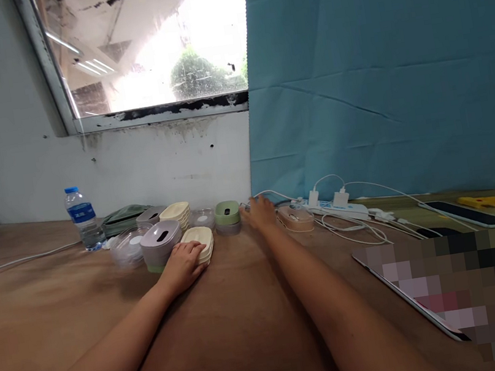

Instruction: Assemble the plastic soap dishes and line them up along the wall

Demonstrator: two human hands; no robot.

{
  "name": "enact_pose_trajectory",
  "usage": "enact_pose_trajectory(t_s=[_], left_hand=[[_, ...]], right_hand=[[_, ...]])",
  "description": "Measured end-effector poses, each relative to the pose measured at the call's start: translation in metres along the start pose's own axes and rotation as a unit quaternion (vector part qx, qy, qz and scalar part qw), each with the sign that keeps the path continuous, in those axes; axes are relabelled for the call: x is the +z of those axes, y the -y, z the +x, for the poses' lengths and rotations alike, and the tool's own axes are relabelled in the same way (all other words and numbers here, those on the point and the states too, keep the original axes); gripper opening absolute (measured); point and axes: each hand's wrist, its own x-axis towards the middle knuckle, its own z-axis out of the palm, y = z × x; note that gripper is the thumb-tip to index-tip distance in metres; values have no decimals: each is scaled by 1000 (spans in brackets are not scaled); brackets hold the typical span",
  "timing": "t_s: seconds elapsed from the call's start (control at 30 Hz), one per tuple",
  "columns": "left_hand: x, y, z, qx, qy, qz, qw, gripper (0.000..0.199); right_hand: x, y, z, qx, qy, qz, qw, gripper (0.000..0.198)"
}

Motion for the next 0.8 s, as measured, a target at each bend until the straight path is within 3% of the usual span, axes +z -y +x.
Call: enact_pose_trajectory(t_s=[0.1, 0.17, 0.2, 0.3, 0.5, 0.67, 0.8], left_hand=[[0, -3, -1, -5, -11, 6, 1000, 42], [0, -6, -1, -6, -21, 11, 1000, 45], [-1, -8, -1, -5, -26, 12, 1000, 46], [-5, -15, -2, 3, -35, 8, 999, 47], [-14, -28, -3, 15, -38, -1, 999, 43], [-19, -33, -3, 14, -55, -19, 998, 42], [-22, -35, -4, 26, -69, -29, 997, 39]], right_hand=[[3, -47, -2, 79, -8, -30, 996, 53], [7, -74, -8, 113, 0, -44, 993, 41], [9, -85, -11, 120, 5, -49, 992, 30], [16, -107, -18, 105, 23, -46, 993, 26], [18, -114, -24, 73, 16, -12, 997, 46], [3, -114, -23, 88, -19, 31, 995, 41], [-18, -116, -30, 54, -16, 78, 995, 37]])
